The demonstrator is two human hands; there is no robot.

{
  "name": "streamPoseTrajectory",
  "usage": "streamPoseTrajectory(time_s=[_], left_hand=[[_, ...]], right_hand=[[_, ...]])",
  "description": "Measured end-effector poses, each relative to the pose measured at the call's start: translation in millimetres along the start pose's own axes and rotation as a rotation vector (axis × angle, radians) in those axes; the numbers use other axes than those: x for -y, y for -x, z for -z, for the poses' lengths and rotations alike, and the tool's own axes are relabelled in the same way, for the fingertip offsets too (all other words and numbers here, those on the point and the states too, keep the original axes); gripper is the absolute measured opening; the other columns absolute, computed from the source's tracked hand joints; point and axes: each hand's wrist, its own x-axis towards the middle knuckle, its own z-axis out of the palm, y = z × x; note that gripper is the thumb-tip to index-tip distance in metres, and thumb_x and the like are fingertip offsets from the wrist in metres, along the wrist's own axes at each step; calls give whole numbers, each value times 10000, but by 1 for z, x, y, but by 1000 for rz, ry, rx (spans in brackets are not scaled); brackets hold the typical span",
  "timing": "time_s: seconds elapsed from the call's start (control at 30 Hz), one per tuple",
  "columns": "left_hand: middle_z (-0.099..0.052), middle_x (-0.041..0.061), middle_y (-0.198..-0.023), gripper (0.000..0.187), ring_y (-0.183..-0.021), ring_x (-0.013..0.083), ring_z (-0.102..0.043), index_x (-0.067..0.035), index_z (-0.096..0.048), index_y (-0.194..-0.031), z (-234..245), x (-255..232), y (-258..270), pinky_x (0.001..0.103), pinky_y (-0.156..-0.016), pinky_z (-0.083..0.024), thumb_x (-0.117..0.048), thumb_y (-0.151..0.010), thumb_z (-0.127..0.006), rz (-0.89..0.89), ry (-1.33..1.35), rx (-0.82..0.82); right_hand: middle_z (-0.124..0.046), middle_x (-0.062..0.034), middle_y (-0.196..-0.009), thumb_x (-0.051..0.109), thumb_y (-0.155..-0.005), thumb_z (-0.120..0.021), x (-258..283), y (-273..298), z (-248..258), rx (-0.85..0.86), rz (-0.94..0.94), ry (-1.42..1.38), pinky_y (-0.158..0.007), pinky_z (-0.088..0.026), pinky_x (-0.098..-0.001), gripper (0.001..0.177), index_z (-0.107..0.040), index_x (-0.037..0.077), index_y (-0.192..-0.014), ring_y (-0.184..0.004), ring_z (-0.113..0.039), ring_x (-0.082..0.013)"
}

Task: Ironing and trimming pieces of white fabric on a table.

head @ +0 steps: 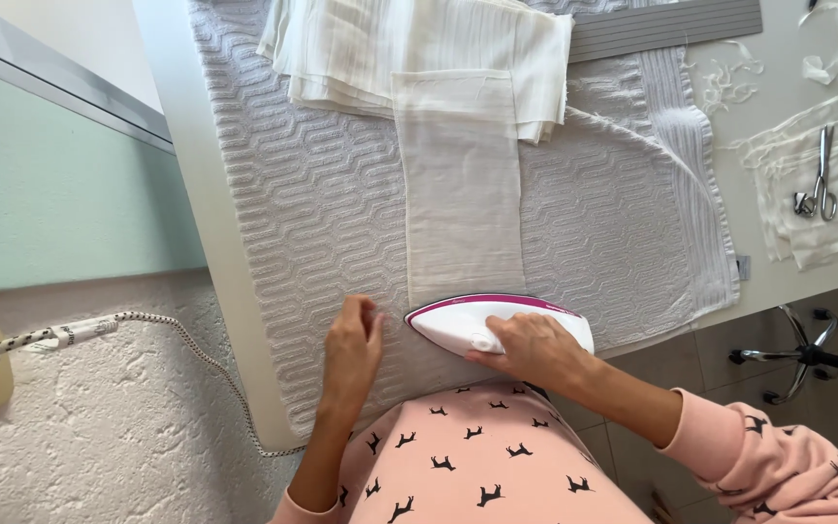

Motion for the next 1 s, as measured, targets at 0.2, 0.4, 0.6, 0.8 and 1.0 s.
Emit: streamPoseTrajectory(time_s=[0.2, 0.4, 0.6, 0.8, 1.0], left_hand=[[-645, 104, -765, 190, -706, 336, -697, -117, -529, -1085, 14, -7, 3, 467, -658, -544, -103, -936, -646, 24, 35, -89], [-692, 107, -808, 108, -711, 280, -710, -95, -584, -1063, 6, -15, 13, 418, -664, -575, -58, -962, -587, 21, -13, -57], [-627, 126, -773, 85, -756, 344, -699, -137, -569, -986, -16, -29, 17, 439, -670, -552, -178, -945, -632, -201, -96, -99], [-593, 30, -803, 236, -811, 246, -655, -191, -547, -930, -51, -3, 12, 387, -725, -536, -406, -964, -637, -207, -420, -157], [-651, 1, -828, 228, -701, 116, -606, -131, -632, -1003, -38, -30, 12, 293, -673, -567, -324, -923, -724, -83, -404, -63]], right_hand=[[-709, -207, -794, 641, -937, -579, 11, -4, 5, -1, 33, 12, -739, -592, -497, 550, -656, 99, -990, -827, -764, -370], [-708, -218, -820, 655, -923, -576, 11, 0, 0, -10, 7, 5, -747, -585, -516, 562, -665, 104, -992, -863, -759, -391], [-700, -267, -805, 669, -905, -577, -15, 15, -8, -68, -93, -72, -745, -572, -547, 609, -657, 68, -961, -844, -739, -454], [-727, -168, -776, 745, -910, -531, -57, 39, -8, -56, -260, -119, -719, -608, -380, 634, -700, 137, -970, -765, -761, -289], [-730, -224, -709, 610, -875, -612, -91, 64, 14, -97, -366, -178, -358, -638, -251, 755, -612, -59, -1224, -449, -714, -205]])
